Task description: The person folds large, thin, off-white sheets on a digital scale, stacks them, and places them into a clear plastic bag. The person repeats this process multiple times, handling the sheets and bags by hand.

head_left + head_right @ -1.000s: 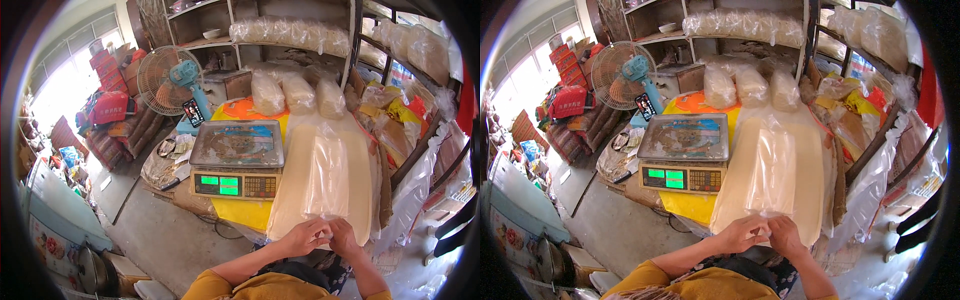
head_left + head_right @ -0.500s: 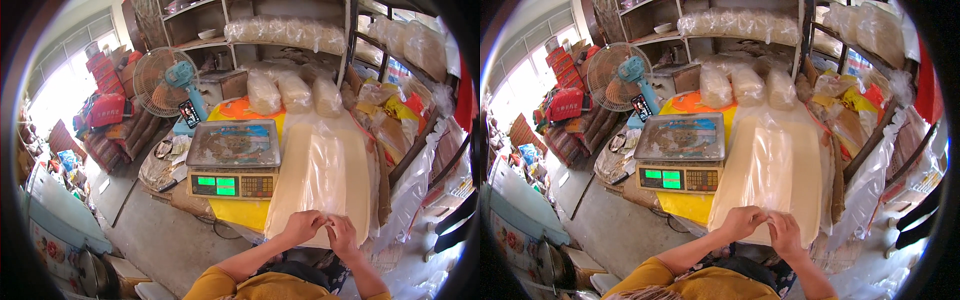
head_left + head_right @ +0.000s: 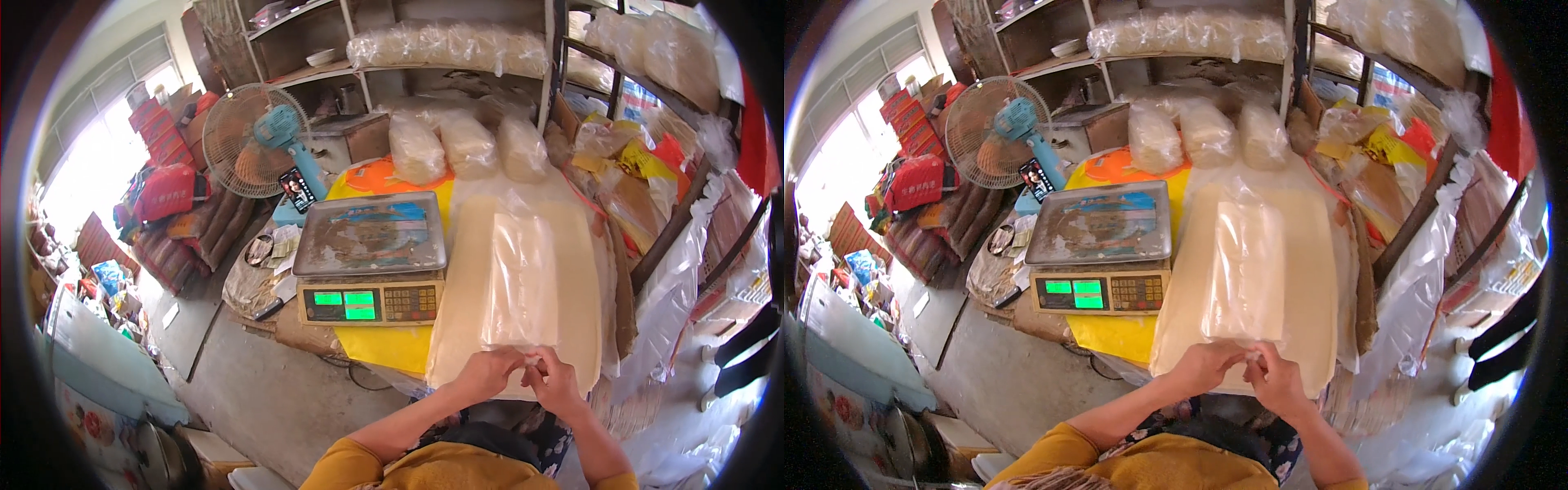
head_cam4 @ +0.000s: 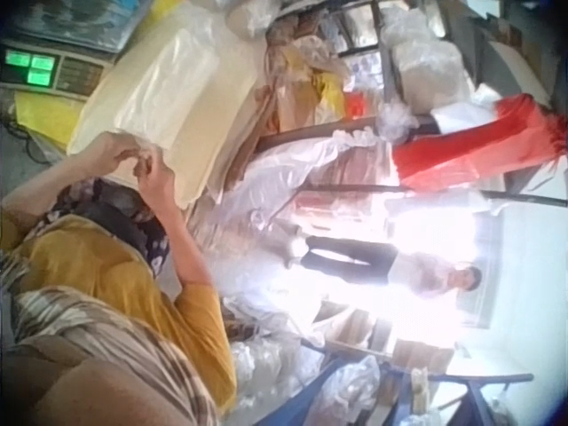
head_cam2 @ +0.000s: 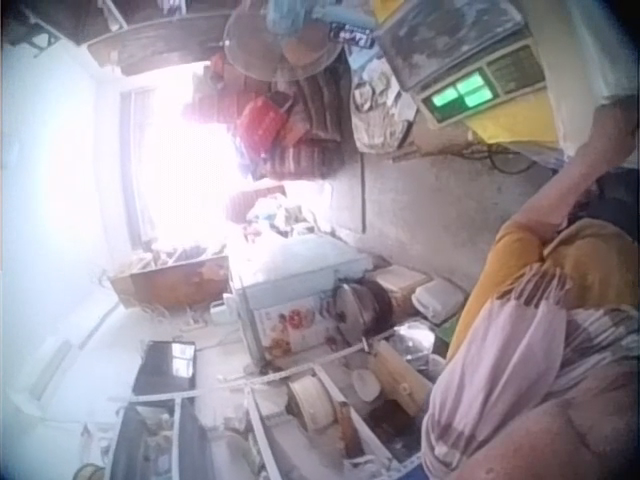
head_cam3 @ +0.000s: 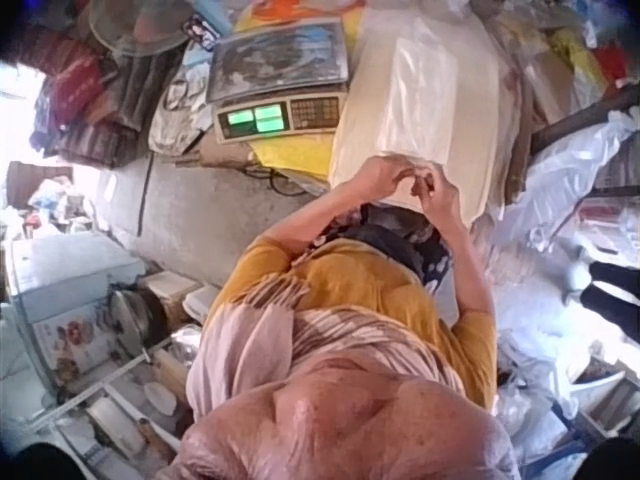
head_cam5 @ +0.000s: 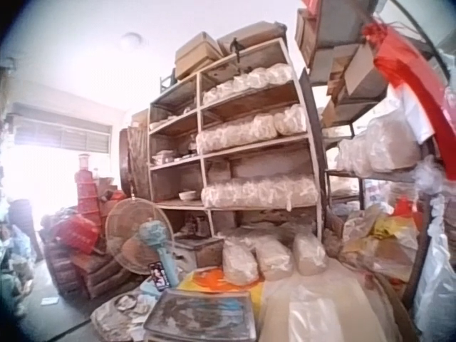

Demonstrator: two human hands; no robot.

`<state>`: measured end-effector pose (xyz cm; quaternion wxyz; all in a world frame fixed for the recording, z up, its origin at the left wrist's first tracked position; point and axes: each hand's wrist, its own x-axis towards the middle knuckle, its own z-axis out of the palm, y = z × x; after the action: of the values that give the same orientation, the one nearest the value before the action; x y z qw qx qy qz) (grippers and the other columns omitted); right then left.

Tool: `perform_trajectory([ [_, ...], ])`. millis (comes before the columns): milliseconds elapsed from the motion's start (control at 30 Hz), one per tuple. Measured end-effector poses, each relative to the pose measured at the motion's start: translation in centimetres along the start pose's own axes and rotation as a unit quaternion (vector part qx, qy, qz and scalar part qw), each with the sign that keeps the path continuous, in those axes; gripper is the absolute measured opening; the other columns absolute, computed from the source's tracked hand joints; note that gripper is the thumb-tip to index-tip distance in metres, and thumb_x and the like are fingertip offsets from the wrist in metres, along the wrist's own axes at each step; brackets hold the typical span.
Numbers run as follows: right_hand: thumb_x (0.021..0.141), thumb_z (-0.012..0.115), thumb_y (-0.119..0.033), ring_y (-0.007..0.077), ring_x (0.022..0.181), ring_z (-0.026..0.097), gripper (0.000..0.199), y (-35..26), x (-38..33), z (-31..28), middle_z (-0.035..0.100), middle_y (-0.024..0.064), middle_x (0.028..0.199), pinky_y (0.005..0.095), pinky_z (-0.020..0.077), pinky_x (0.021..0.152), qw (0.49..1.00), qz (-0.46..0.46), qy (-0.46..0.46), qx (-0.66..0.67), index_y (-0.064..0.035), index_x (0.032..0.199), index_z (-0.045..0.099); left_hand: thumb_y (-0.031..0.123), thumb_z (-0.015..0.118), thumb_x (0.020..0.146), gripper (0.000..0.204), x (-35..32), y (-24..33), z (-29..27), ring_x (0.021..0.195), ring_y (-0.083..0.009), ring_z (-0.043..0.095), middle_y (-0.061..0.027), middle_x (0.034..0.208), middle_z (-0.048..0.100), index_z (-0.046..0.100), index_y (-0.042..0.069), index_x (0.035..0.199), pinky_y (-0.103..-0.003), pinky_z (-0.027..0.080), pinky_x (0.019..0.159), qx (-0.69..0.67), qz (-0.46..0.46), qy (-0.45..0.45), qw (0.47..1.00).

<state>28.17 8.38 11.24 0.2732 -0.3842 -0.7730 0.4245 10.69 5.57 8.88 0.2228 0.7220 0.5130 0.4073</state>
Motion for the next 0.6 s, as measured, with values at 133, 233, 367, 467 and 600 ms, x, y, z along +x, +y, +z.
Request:
perform_trajectory([
  [133,0.084,0.051,-0.006,0.0197,0.061,0.063,0.037,0.1,-0.7,-2.4,0.061,0.0076,0.065,0.0307,0.0492,0.058,0.998,0.029,-0.025,-0.056,-0.0132,0.121,0.051,0.002,0.057,0.080,0.016,-0.2,-1.1,0.1,0.077,-0.0303,0.063,-0.0140,0.085,0.064,0.062,0.007,0.094,-0.035,0.050,0.065,0.079,0.012,0.079,0.994],
  [233,0.089,0.056,-0.016,0.0088,0.058,0.060,0.017,1.3,-1.3,-5.4,0.061,0.0037,0.063,0.0241,0.0463,0.054,0.993,0.067,0.086,0.039,-0.0051,0.102,0.060,0.016,0.062,0.083,0.010,-2.0,-1.4,-0.7,0.069,-0.0293,0.064,-0.0125,0.078,0.065,0.062,0.007,0.084,-0.036,0.049,0.059,0.024,-0.176,0.033,0.984],
  [367,0.091,0.054,-0.018,0.0073,0.059,0.057,0.017,4.7,-1.4,-12.0,0.060,0.0039,0.067,0.0208,0.0441,0.054,0.919,0.012,0.373,0.128,-0.0013,0.088,0.058,0.012,0.067,0.078,0.010,-1.5,-1.3,-1.3,0.069,-0.0282,0.063,-0.0117,0.075,0.065,0.063,0.003,0.078,-0.035,0.049,0.062,0.034,-0.128,0.016,0.991],
  [467,0.090,0.056,-0.021,0.0143,0.064,0.059,0.021,7.3,-2.0,-16.8,0.061,0.0066,0.076,0.0256,0.0463,0.060,0.792,0.001,0.605,-0.085,-0.0025,0.101,0.058,0.007,0.066,0.077,0.010,-0.5,-3.6,-0.2,0.075,-0.0296,0.061,-0.0119,0.079,0.064,0.064,0.003,0.086,-0.036,0.049,0.068,0.036,-0.066,0.022,0.997],
  [600,0.083,0.065,-0.027,0.0172,0.069,0.059,0.032,8.3,-3.4,-20.2,0.062,0.0081,0.079,0.0278,0.0458,0.064,0.728,0.090,0.606,-0.306,-0.0030,0.103,0.062,0.004,0.063,0.076,0.017,1.1,-4.0,0.7,0.082,-0.0319,0.059,-0.0127,0.091,0.064,0.062,0.004,0.093,-0.038,0.048,0.073,0.044,-0.007,0.033,0.998],
])
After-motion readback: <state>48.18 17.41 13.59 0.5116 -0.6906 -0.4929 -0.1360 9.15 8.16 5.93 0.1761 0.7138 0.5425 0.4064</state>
